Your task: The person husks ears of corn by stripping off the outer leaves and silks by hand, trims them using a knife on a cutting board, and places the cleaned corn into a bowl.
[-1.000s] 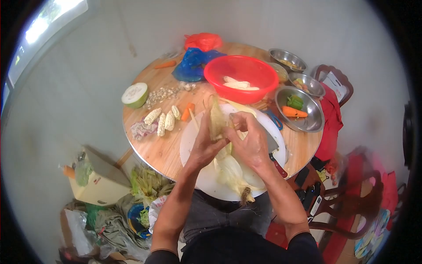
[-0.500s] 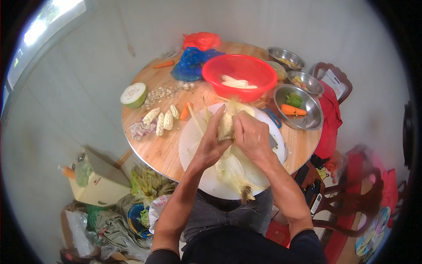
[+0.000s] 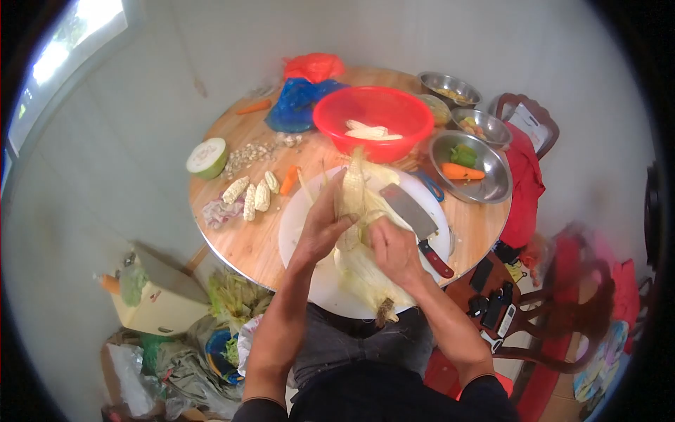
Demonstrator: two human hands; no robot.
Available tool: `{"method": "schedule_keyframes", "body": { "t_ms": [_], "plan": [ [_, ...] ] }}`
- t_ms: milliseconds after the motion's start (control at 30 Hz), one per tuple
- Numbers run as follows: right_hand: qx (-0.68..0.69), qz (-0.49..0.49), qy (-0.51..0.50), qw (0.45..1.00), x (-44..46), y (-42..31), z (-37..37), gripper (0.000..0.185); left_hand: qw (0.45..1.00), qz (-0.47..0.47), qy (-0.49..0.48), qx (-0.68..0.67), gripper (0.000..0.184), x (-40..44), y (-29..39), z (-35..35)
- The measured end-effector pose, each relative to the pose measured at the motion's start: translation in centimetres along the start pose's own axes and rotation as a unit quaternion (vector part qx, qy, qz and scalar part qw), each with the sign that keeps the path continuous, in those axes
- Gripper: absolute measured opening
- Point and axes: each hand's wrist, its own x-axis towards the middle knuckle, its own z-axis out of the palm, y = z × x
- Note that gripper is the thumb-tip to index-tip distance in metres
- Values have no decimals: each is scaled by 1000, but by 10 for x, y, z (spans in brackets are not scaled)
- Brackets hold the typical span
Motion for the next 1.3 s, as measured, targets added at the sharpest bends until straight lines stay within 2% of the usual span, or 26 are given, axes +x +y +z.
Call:
{"method": "schedule_keyframes", "body": {
  "t_ms": [67,133,200,267,333,367,400,433,533,567,600,667,700,767,833,867,933,1000,1067,1100,1167,1300],
  "plan": [
    [35,100,-7,994,8,6,-3,15,1000,-6,-2,-7,82,-4,-1,1],
    [21,108,2,994,22,-6,-7,17,1000,-1,-7,-23,83,-1,2,4],
    [-48,148,-34,987,35,-18,-11,19,999,-20,-17,-38,86,-2,8,9],
    [-87,126,-19,988,42,-17,-7,20,997,-42,-21,-54,89,-3,8,10],
    [-124,103,-7,987,44,-16,-3,22,998,15,-21,52,91,-3,6,7],
    [-136,63,7,989,44,-14,-2,23,998,15,-19,52,91,-5,6,5],
    [-148,23,21,988,44,-12,-2,25,997,-1,-43,-71,87,-7,9,2],
    [-148,22,21,988,41,-9,0,25,979,-15,-66,-193,84,-8,10,-2],
    [-121,4,-38,992,24,3,15,21,957,0,-102,-271,80,2,-11,-21],
    [-136,-4,-71,988,15,6,22,19,956,-19,-67,-284,65,-1,-9,-19],
    [-150,-12,-104,983,5,6,27,16,956,-19,-66,-285,65,-1,-6,-17],
    [-152,-39,-122,980,-14,1,32,13,989,-38,21,-141,53,1,-4,-16],
    [-150,-32,-145,977,-21,-3,32,13,989,-38,24,-141,53,0,-3,-14],
    [-150,-25,-166,974,-22,-3,27,13,989,-88,90,-74,45,2,-2,-10],
    [-216,88,-244,941,-24,2,18,16,985,-69,111,-115,44,2,-8,-10],
    [-217,90,-241,942,-23,6,9,16,978,-51,133,-156,44,2,-13,-10],
    [-187,123,-309,924,-12,10,-15,21,977,-56,121,-168,44,0,-19,-15],
    [-139,131,-301,934,2,8,-29,27,975,-62,114,-181,44,-2,-19,-12],
    [-7,130,-146,981,15,11,-27,36,983,-43,113,-141,44,-4,-12,0],
    [-6,130,-146,981,24,8,-25,36,983,-43,112,-141,44,-4,-9,5],
    [130,182,-9,975,45,-5,-20,51,993,3,85,-87,47,-4,-3,15],
    [212,231,35,949,65,-21,-17,45,996,6,81,-43,53,-9,7,29]
  ]
}}
